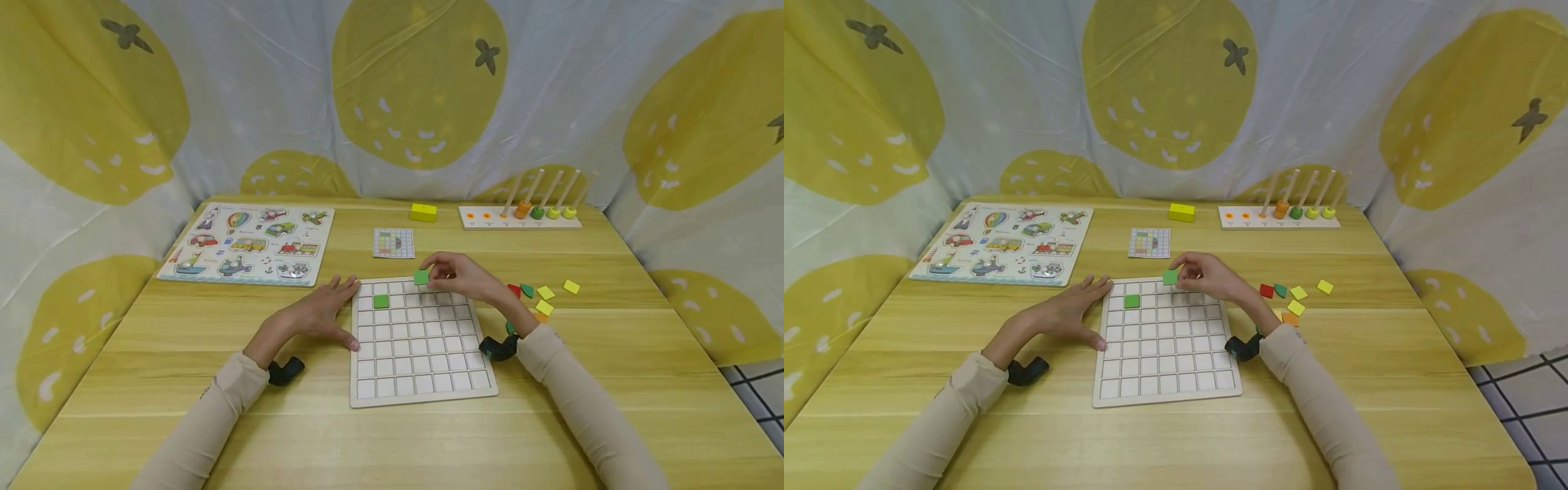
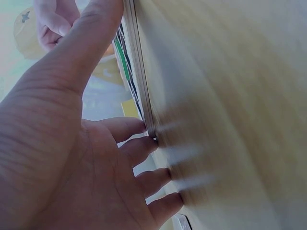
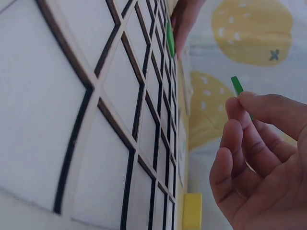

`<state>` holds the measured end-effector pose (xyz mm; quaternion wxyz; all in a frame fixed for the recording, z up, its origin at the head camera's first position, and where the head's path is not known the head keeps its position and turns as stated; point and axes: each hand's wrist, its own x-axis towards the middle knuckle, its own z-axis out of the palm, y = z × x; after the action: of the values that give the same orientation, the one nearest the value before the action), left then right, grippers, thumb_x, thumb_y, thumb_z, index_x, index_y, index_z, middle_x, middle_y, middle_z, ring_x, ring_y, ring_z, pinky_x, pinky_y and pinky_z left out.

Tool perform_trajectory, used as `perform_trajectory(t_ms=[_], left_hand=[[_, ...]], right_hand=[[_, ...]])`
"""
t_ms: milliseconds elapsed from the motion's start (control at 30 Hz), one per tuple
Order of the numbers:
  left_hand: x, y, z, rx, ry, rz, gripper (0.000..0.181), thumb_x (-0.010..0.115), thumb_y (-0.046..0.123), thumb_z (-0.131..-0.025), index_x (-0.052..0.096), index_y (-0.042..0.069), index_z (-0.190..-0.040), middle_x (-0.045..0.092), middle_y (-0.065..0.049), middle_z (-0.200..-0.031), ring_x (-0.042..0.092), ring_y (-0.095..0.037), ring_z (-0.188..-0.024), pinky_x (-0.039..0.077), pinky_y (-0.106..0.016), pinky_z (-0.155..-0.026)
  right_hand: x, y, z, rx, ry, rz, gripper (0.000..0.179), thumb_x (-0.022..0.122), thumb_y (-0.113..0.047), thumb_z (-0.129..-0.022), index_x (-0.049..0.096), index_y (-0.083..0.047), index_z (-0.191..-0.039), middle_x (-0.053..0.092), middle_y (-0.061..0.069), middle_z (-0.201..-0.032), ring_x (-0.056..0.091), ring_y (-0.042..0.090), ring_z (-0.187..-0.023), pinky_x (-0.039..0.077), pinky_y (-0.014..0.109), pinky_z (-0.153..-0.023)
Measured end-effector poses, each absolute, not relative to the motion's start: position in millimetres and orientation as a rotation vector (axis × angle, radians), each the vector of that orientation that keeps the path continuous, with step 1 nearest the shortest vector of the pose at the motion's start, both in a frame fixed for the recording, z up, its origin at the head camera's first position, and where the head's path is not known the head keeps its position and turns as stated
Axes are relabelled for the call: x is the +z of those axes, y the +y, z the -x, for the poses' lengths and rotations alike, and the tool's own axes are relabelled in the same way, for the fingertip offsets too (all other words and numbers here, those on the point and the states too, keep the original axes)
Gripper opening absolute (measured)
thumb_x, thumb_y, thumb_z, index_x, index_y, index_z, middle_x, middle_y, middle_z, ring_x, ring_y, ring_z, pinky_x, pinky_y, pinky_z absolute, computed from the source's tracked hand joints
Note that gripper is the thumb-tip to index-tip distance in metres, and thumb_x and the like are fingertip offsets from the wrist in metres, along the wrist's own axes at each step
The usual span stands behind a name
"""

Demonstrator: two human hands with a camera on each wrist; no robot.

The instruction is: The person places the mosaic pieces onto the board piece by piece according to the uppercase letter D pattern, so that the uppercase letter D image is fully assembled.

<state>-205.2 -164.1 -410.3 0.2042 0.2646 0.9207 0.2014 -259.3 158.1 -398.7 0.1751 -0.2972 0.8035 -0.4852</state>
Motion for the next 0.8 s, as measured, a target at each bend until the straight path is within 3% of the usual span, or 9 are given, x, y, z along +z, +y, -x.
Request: perform_trajectory(t_ms=[167,367,800], left_hand=[[-410.3,-164.1,204.8,0.563,2.570,-0.742,0.121,0.077,0.061,-0.067,0.014,0.005,-0.154,0.007,-0.013,-0.161,-0.002,-0.040,-0.146,0.009,-0.056,-0.116],[-409.8,-163.9,205.3,0.562,2.575,-0.739,0.121,0.078,0.061,-0.067,0.015,0.006,-0.154,0.007,-0.013,-0.160,-0.001,-0.039,-0.146,0.009,-0.055,-0.117],[-410.8,-162.6,206.5,0.550,2.574,-0.723,0.121,0.078,0.062,-0.066,0.015,0.007,-0.154,0.007,-0.011,-0.161,-0.001,-0.038,-0.146,0.011,-0.055,-0.116]], right_hand=[[-395.0,147.1,258.5,-1.356,2.252,0.835,0.031,0.063,0.000,-0.090,0.058,0.004,-0.121,0.063,0.026,-0.093,0.059,0.038,-0.081,0.047,0.024,-0.071],[-394.8,137.4,260.6,-1.307,2.251,0.903,0.029,0.065,-0.002,-0.089,0.059,0.004,-0.117,0.065,0.012,-0.087,0.059,0.019,-0.075,0.049,0.026,-0.071],[-408.4,126.3,263.9,-1.240,2.206,0.914,0.027,0.066,-0.003,-0.089,0.061,0.002,-0.114,0.064,0.012,-0.086,0.057,0.018,-0.074,0.048,0.025,-0.066]])
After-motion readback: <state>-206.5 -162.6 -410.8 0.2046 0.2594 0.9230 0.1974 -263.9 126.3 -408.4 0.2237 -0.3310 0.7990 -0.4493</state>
